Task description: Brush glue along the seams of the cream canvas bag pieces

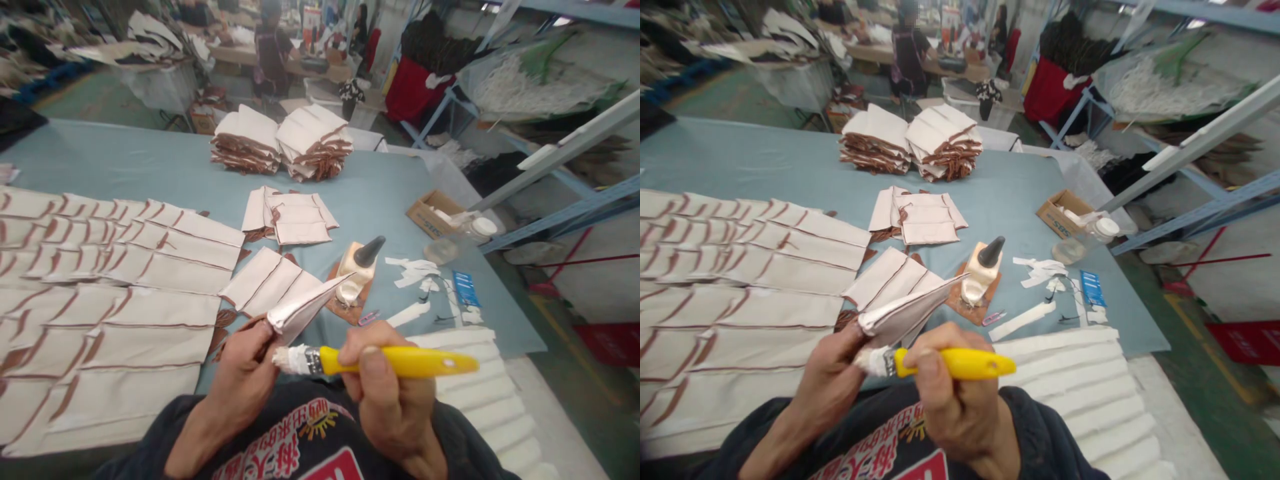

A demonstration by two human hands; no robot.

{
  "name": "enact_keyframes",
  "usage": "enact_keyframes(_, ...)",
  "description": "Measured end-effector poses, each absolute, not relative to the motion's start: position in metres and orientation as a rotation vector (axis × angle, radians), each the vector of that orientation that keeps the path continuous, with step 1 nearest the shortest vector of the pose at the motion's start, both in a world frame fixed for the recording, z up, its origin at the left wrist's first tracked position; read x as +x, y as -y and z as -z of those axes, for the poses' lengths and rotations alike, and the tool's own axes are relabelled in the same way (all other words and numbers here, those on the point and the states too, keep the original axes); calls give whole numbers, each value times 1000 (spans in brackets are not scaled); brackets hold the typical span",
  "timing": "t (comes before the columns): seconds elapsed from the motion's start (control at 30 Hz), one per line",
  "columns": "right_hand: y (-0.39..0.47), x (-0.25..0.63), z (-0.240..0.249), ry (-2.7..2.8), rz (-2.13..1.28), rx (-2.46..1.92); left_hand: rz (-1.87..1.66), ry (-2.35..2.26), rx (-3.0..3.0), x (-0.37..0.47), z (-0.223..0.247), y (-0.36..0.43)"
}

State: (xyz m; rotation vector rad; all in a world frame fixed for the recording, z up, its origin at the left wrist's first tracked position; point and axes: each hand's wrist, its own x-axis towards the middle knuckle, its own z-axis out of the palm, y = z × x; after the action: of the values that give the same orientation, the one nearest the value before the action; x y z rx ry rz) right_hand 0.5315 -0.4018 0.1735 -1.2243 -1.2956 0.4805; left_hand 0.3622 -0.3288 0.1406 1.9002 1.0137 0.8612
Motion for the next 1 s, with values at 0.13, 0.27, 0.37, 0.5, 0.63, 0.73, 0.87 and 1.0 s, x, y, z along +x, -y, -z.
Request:
enact_keyframes(0.13,385,550,-178,1071,-517,-1098,-656,-1026,1461,361,-156,320)
enact_keyframes(0.27,372,564,-173,1219,-451,-1084,-513,-842,1128,357,-157,319)
enact_keyframes(0.37,369,569,-165,1437,-293,-1118,-453,-780,975,356,-155,321)
enact_keyframes(0.5,372,571,-160,1549,-90,-1054,-472,-802,916,357,-154,321)
enact_keyframes(0.63,376,567,-161,1504,-73,-986,-446,-782,880,359,-158,319)
enact_keyframes(0.73,372,565,-163,1549,-76,-952,-428,-772,858,361,-162,319)
enact_keyframes(0.87,370,567,-165,1600,-8,-1005,-435,-785,836,361,-163,320)
enact_keyframes(1.0,381,563,-171,1448,-60,-960,-447,-816,777,360,-162,319)
